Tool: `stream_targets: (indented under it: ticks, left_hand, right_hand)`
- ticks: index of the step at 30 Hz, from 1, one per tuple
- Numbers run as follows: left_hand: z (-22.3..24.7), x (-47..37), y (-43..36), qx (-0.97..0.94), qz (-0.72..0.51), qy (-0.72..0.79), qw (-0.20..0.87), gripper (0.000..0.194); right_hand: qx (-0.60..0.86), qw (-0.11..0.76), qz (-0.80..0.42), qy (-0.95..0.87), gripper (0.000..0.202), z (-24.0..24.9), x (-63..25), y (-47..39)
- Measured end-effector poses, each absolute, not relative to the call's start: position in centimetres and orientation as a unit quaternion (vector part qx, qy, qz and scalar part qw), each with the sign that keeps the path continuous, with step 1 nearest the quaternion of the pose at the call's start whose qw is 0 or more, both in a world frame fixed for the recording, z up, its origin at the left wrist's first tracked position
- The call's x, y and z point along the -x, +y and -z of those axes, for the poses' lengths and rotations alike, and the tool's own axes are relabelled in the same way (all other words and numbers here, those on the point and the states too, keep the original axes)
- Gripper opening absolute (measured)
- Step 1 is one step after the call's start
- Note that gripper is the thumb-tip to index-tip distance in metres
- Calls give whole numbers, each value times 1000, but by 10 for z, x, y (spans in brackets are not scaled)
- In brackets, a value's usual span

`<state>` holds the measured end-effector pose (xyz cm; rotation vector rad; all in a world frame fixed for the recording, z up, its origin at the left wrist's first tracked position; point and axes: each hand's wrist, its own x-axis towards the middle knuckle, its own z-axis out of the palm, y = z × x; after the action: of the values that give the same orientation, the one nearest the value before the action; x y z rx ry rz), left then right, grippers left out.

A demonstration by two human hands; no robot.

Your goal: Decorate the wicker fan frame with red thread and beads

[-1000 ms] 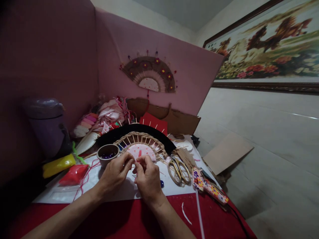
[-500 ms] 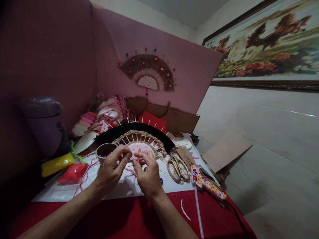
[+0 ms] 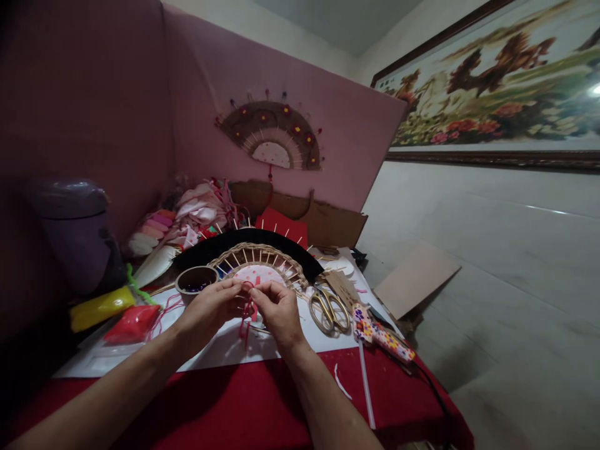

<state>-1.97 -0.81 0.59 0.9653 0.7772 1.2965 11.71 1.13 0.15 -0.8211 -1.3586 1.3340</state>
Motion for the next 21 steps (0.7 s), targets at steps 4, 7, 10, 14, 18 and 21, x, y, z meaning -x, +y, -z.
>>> stream_targets:
  ticks: [4, 7, 10, 14, 18, 21]
  left_hand:
    - [-6, 22, -8, -384, -530, 324, 683, 19]
    - [-4, 22, -9, -387, -508, 319, 700, 19]
    - [-1, 20, -10, -395, -497, 309, 709, 17]
    - [1, 19, -12, -387, -485, 317, 717, 17]
    - [1, 19, -11, -367, -476, 348, 720, 22]
    - [-1, 19, -9, -346, -473, 354, 729, 22]
  right_hand:
    - [341, 508, -590, -527, 25, 2, -117, 15]
    - [333, 509, -608, -510, 25, 5, -117, 18]
    - [329, 507, -615, -506, 25, 7, -117, 20]
    - [326, 505, -631, -490, 25, 9, -116, 22]
    - [322, 519, -637, -470, 27, 7, -116, 21]
    - [314, 520, -644, -465, 29, 6, -116, 20]
